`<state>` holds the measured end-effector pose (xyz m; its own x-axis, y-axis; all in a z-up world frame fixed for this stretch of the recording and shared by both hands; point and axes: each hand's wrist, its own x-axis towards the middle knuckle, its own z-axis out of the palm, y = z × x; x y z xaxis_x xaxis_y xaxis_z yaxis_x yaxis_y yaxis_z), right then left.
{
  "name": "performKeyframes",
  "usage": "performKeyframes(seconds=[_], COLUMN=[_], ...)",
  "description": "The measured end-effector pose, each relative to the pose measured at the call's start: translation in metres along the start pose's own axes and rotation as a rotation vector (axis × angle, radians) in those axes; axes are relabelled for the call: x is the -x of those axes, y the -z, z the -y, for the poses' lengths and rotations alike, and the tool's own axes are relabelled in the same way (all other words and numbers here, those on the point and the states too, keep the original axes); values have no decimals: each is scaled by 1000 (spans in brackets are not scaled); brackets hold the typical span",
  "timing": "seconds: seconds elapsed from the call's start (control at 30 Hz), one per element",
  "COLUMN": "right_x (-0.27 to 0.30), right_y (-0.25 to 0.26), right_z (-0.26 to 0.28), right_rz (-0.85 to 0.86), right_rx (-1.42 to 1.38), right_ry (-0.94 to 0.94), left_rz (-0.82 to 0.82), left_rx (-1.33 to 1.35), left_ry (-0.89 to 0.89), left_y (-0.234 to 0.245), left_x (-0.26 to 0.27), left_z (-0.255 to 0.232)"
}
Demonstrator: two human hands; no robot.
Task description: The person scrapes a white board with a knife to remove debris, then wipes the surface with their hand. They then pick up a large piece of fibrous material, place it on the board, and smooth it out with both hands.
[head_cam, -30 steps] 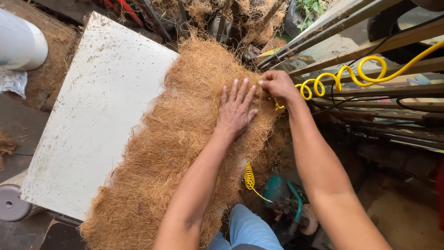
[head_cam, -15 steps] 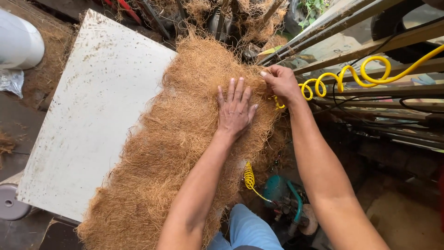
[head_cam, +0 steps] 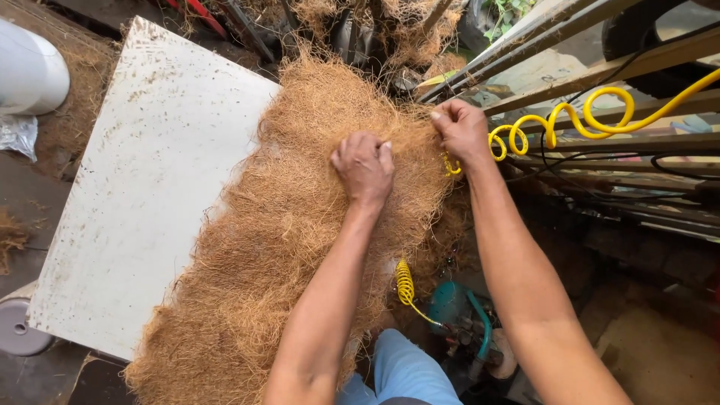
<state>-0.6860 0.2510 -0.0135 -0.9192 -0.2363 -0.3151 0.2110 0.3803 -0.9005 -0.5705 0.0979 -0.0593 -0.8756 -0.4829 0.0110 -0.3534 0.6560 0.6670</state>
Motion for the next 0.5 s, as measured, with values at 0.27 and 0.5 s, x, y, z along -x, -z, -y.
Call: performKeyframes(seconds=[0.27, 0.5], right_x=[-10, 73], right_y=[3, 7], right_z=[-38, 47], right_rz=[-125, -226], right_rx=[542, 267], right_ry=[57, 234], left_rz=[-94, -102], left_rx=[-103, 86], left_ry=[-30, -162], left_y=[40, 157], left_x=[7, 34], left_z=[-9, -35])
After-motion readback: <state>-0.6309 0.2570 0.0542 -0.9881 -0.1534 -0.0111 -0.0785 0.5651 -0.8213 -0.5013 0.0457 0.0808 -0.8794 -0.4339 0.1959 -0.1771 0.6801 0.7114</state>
